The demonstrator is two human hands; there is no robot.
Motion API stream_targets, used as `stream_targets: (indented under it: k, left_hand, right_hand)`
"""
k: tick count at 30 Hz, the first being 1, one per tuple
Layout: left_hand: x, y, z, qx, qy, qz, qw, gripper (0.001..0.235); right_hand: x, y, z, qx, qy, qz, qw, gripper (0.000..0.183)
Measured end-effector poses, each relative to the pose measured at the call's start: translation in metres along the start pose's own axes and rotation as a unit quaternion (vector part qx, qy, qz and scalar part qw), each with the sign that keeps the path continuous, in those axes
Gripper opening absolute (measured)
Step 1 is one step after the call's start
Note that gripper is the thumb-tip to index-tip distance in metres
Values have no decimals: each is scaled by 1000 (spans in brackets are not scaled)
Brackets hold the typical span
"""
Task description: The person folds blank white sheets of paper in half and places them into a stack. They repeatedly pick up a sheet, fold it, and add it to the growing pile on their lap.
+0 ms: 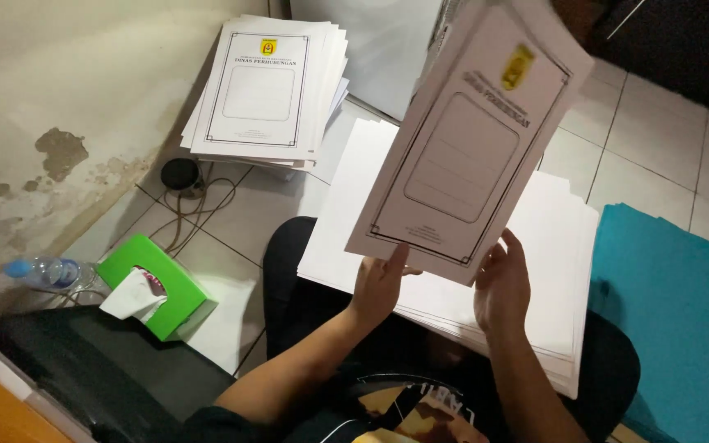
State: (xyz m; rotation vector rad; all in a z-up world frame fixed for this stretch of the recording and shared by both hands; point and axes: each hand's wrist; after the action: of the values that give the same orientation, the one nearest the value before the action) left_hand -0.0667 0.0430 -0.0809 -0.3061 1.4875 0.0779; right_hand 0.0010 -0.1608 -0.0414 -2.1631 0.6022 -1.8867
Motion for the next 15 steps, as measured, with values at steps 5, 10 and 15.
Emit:
stream_targets:
  k: [5, 10, 15]
  left_hand:
    - [23, 21, 33, -17, 156, -112, 981, 32]
    - [-40, 102, 72, -108, 182, -69, 975, 48]
    - [-88, 162, 128, -311, 88, -195, 926, 43]
  right_hand:
    - [0, -16, 19, 94, 195, -216, 952, 40]
    - [26, -70, -23, 148, 170, -325, 918, 30]
    - [-14, -50, -13, 182, 112, -571, 793, 22]
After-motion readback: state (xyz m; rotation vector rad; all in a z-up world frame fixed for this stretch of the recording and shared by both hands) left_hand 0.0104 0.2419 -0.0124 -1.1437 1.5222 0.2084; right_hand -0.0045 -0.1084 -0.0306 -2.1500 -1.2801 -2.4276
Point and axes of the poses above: each hand's wrist, its own z-axis towards the middle knuckle, its own y-axis out of the back of the hand, x = y × z, and after that the axes turned 4 degrees about y, right-handed
